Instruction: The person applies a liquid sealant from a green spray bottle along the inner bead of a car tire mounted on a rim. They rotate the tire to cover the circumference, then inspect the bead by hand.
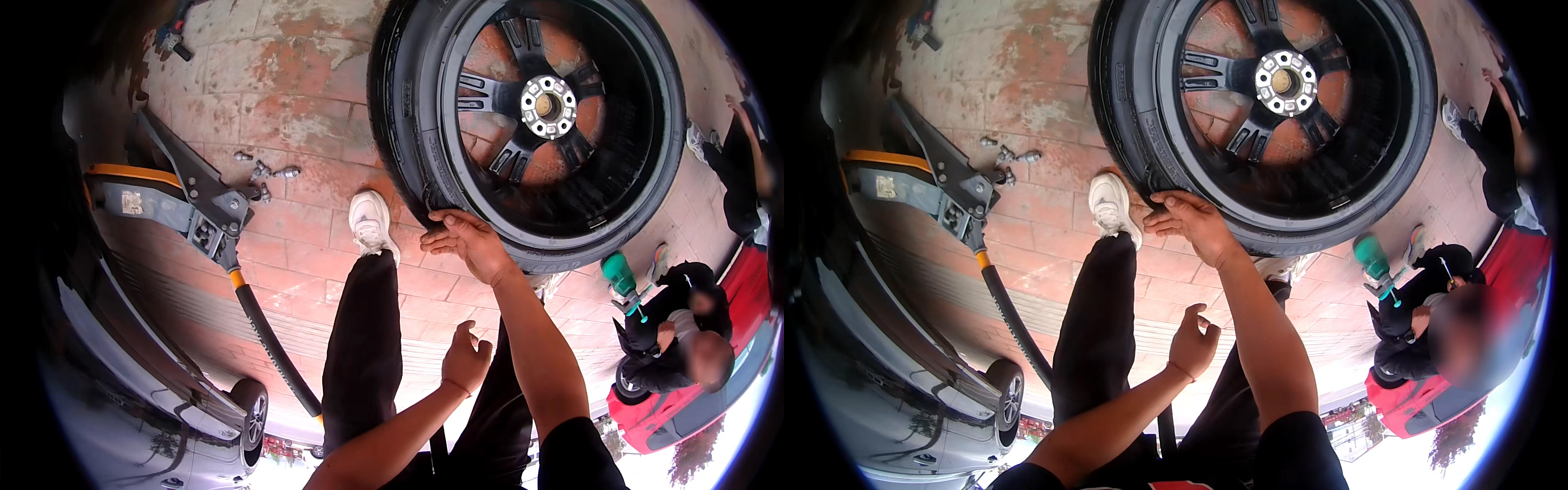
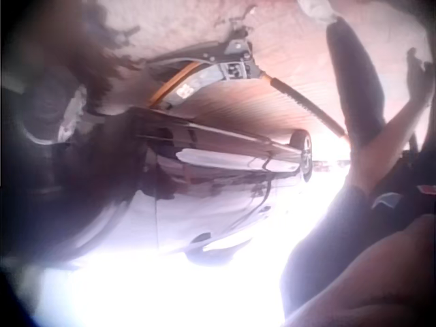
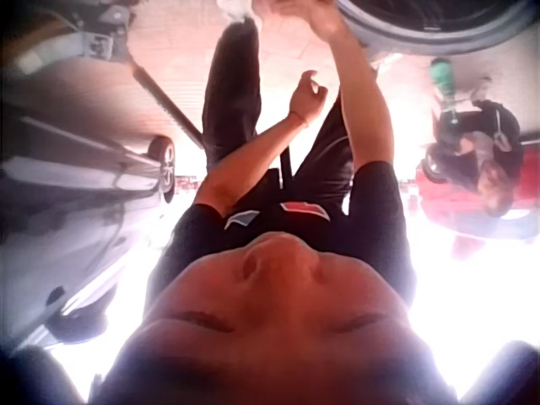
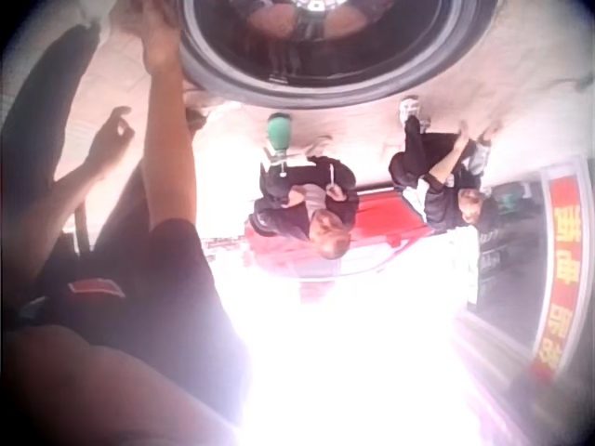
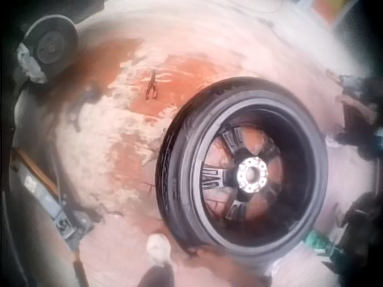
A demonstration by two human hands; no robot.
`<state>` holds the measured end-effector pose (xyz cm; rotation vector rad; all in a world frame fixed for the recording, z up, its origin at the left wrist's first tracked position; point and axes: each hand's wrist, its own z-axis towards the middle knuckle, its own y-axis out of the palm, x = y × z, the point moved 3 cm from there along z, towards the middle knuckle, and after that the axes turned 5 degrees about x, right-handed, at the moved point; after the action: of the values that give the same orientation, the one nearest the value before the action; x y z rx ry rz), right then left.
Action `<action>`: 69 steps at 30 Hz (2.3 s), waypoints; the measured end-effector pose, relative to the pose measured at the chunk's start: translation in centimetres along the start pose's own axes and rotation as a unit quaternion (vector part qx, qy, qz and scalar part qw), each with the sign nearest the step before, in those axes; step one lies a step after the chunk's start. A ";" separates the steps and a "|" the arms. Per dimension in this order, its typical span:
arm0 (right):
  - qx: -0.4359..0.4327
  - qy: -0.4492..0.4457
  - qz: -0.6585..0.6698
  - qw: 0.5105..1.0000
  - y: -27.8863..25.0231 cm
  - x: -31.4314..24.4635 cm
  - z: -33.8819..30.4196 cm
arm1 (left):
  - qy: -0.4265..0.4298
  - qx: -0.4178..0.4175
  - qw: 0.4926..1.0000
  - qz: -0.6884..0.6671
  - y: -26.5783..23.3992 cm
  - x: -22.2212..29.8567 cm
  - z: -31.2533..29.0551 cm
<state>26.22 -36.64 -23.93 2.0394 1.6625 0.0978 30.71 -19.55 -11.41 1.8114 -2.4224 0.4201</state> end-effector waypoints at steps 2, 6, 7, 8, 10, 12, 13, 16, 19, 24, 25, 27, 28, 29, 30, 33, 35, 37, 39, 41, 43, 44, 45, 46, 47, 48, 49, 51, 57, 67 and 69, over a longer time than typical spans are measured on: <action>0.004 0.004 -0.015 1.000 -1.1 0.9 -1.0 | -0.002 -0.001 1.000 0.012 0.3 -0.4 0.2; -0.016 0.001 -0.019 1.000 -3.9 2.2 -2.5 | -0.037 -0.024 0.999 0.020 1.1 -1.0 0.0; -0.003 -0.003 -0.029 1.000 -4.5 2.5 -2.8 | -0.035 -0.022 0.999 0.024 1.1 -1.0 0.2; 0.002 0.000 -0.028 1.000 -5.0 2.7 -3.5 | -0.035 -0.025 0.999 0.028 1.4 -1.0 0.0; 0.014 0.004 -0.024 1.000 -6.1 2.9 -4.2 | -0.034 -0.032 0.998 0.036 1.6 -1.0 0.1; 0.029 0.005 0.017 0.999 -8.0 3.8 -5.3 | -0.016 -0.012 0.999 0.040 1.8 -1.2 0.2; 0.046 -0.003 0.026 0.999 -9.3 4.6 -6.4 | -0.003 -0.010 0.999 0.041 2.0 -1.3 0.0; 0.127 0.006 0.000 0.992 -11.4 6.3 -10.9 | 0.138 0.071 0.984 0.093 1.2 0.1 0.4; 0.219 0.017 -0.026 0.975 -13.4 9.5 -17.1 | 0.424 0.163 0.846 0.278 0.0 4.5 3.3; 0.259 0.040 -0.021 0.965 -14.0 13.5 -22.5 | 0.620 0.092 0.656 0.420 2.3 10.5 11.9; 0.245 0.039 -0.019 0.969 -13.8 13.8 -23.2 | 0.647 0.058 0.621 0.439 3.2 10.9 13.6; 0.212 0.021 0.004 0.977 -13.7 14.1 -24.2 | 0.656 0.037 0.573 0.490 5.5 10.9 15.1; 0.196 0.021 -0.019 0.980 -14.0 13.7 -24.6 | 0.659 0.027 0.548 0.515 6.4 10.8 15.5; 0.189 0.024 -0.002 0.982 -14.6 13.8 -25.0 | 0.652 0.021 0.533 0.538 7.0 10.7 15.8; 0.181 0.026 0.015 0.983 -14.8 13.9 -25.3 | 0.649 0.019 0.532 0.544 7.5 10.8 15.9; 0.158 0.020 0.043 0.986 -16.5 12.7 -25.7 | 0.642 0.020 0.524 0.559 10.2 11.3 15.6; 0.132 0.035 0.106 0.985 -16.8 12.6 -26.3 | 0.650 0.024 0.538 0.536 13.6 11.3 15.0; 0.109 0.043 0.136 0.984 -17.3 12.0 -27.0 | 0.668 0.034 0.551 0.498 17.8 12.2 14.5; 0.110 0.049 0.153 0.981 -17.9 12.4 -27.4 | 0.668 0.070 0.547 0.500 21.1 13.2 14.1; 0.117 0.054 0.156 0.979 -18.6 12.2 -27.8 | 0.671 0.100 0.554 0.483 23.8 13.4 13.9; 0.128 0.048 0.160 0.978 -19.3 12.7 -28.3 | 0.676 0.103 0.558 0.470 25.6 13.0 13.0; 0.130 0.042 0.173 0.975 -19.6 12.8 -28.4 | 0.686 0.110 0.545 0.470 26.5 12.5 13.1; 0.136 0.036 0.180 0.974 -19.7 12.3 -28.7 | 0.688 0.117 0.540 0.471 27.5 12.3 12.7; 0.137 0.036 0.174 0.974 -19.8 12.0 -28.8 | 0.689 0.125 0.534 0.473 28.2 12.1 12.4; 0.143 0.035 0.168 0.975 -19.9 11.9 -28.9 | 0.687 0.125 0.548 0.461 28.7 12.6 12.4; 0.148 0.034 0.161 0.975 -20.0 11.7 -28.8 | 0.695 0.138 0.532 0.463 29.0 13.2 12.5; 0.144 0.047 0.168 0.974 -20.1 11.8 -28.9 | 0.704 0.150 0.516 0.465 29.3 13.9 12.9; 0.151 0.060 0.167 0.972 -20.5 12.1 -29.0 | 0.716 0.147 0.507 0.456 29.7 15.5 12.9; 0.172 0.047 0.156 0.971 -20.5 12.4 -28.7 | 0.724 0.150 0.471 0.481 28.2 15.0 12.8; 0.126 0.066 0.202 0.969 -19.4 12.4 -28.3 | 0.708 0.001 0.412 0.574 24.0 16.0 12.8; 0.112 0.072 0.213 0.968 -19.6 11.9 -28.3 | 0.713 -0.028 0.396 0.578 25.2 17.3 12.8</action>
<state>1.32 -13.64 -10.54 2.5943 1.3351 0.2189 2.82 -32.53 -23.80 -0.7741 -1.5080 1.1513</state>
